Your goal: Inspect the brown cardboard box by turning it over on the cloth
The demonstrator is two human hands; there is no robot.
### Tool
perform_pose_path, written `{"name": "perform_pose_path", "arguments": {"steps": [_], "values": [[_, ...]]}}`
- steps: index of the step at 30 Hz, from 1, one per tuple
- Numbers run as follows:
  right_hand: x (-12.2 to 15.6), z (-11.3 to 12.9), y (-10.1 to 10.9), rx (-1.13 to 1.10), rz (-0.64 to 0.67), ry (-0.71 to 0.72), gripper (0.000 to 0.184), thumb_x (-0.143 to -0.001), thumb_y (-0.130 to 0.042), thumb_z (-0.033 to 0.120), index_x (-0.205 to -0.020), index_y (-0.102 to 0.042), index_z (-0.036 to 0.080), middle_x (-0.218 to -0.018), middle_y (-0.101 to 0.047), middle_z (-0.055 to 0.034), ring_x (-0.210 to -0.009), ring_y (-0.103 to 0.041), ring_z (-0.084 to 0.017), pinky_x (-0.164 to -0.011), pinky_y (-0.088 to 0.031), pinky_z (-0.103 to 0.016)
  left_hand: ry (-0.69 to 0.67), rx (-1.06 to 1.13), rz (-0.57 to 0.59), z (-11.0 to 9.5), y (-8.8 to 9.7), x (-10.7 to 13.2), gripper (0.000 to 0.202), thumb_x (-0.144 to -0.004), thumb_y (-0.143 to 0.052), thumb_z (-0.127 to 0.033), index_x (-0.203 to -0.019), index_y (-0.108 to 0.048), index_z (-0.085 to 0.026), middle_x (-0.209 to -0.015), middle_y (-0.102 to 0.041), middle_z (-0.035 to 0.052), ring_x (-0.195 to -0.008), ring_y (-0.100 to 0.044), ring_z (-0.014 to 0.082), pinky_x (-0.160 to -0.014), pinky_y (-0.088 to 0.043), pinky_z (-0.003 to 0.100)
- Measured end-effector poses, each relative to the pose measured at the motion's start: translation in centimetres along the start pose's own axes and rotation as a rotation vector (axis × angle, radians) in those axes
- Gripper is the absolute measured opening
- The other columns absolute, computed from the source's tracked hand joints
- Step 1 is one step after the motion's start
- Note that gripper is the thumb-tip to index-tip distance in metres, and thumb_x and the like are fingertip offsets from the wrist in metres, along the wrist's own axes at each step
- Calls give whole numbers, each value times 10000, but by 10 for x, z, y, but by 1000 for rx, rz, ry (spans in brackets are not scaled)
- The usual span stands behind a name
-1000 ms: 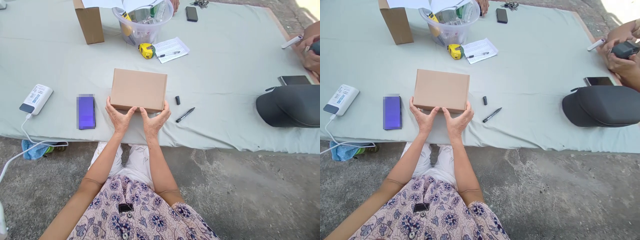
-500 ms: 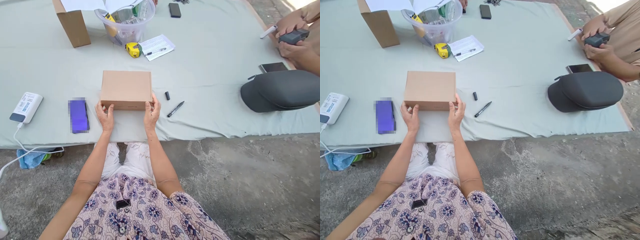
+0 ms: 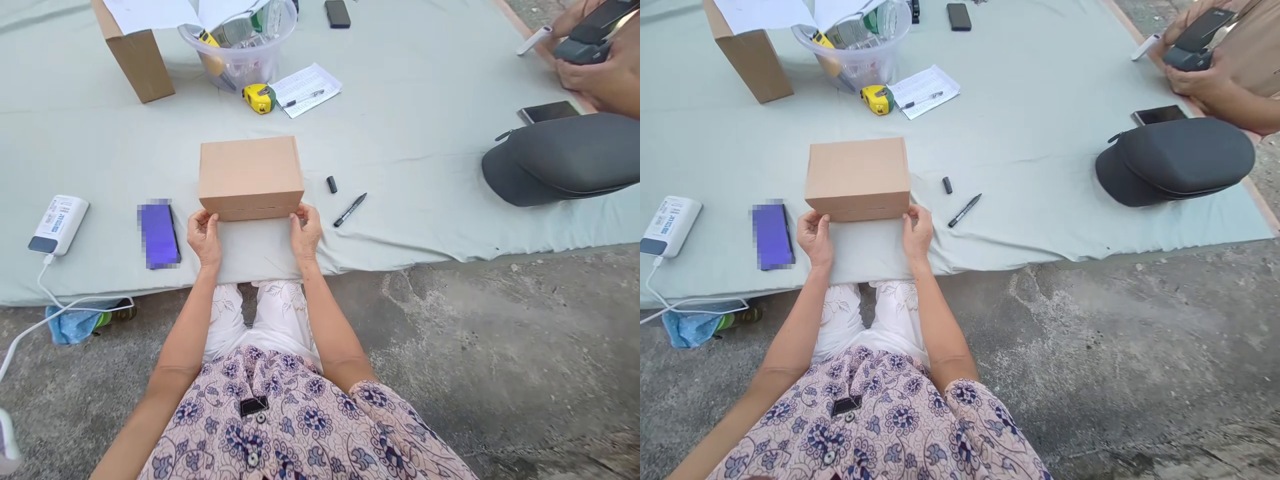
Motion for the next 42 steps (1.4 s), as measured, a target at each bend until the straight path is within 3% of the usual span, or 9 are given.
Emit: {"name": "perform_pose_path", "arguments": {"steps": [3,6,10,13,17,21,28,34,42], "values": [[6,10,11,-117,-58,-1,181,-845,-586,300,-984,-621,190,-931,-644,-12,-873,-592,-140,-890,-511,-319,-90,32,-86,-10,9,3,498,-827,-668,-635,-953,-641,-154,-926,-659,56,-862,-649,158,-846,-566,326],[14,27,21,-178,-102,20,204,-855,-600,341,-997,-635,199,-945,-640,-10,-866,-592,-131,-869,-518,-302,-190,-30,-116,-20,16,7,528,-890,-574,-663,-1028,-672,-163,-952,-641,60,-911,-633,165,-868,-545,331],[20,42,31,-222,-154,7,230,-855,-606,371,-999,-656,198,-879,-617,3,-811,-583,-122,-805,-521,-278,-271,-136,-19,-26,13,14,648,-963,-395,-684,-1327,-608,-192,-1159,-627,126,-1057,-613,203,-914,-520,361],[21,41,34,-230,-171,-29,257,-846,-607,397,-992,-657,192,-839,-603,10,-790,-574,-118,-773,-517,-266,-322,-149,60,-27,6,19,782,-920,-420,-741,-1470,-485,-189,-1318,-566,180,-1205,-565,247,-957,-515,383],[21,34,36,-231,-191,-58,290,-838,-608,433,-987,-644,188,-849,-609,8,-790,-575,-117,-776,-527,-270,-354,-190,95,-23,1,22,954,-820,-513,-822,-1517,-413,-179,-1337,-531,195,-1329,-503,286,-1044,-493,421],[24,34,37,-252,-206,-71,300,-828,-615,424,-1002,-639,181,-895,-624,-10,-826,-590,-127,-798,-538,-290,-395,-174,81,-23,1,24,977,-776,-573,-827,-1505,-434,-191,-1314,-543,184,-1346,-502,294,-1104,-464,450],[31,56,38,-160,-182,4,271,-878,-583,408,-1052,-645,209,-913,-587,-9,-837,-581,-126,-809,-538,-287,-269,-205,53,-14,7,20,1052,-760,-455,-892,-1543,-403,-191,-1359,-543,194,-1346,-520,270,-1088,-489,412],[32,73,36,-32,-107,141,314,-868,-616,384,-1147,-629,240,-969,-580,-17,-898,-568,-154,-880,-525,-341,-269,-231,-36,-13,14,18,1107,-721,-404,-938,-1537,-417,-189,-1329,-568,196,-1304,-560,275,-1076,-494,406],[40,76,25,152,-128,185,742,-726,-787,559,-1325,-475,251,-1216,-550,-112,-1125,-541,-264,-901,-529,-437,-275,-251,-33,-16,11,20,1131,-709,-416,-945,-1524,-425,-160,-1296,-568,199,-1278,-557,285,-1063,-497,427]]}}
Point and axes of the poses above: each hand's wrist, its own x-axis away from the middle knuckle, its own y-axis out of the back of the hand, z = x × y, the point moved 8 cm from there along -x, towards the middle knuckle
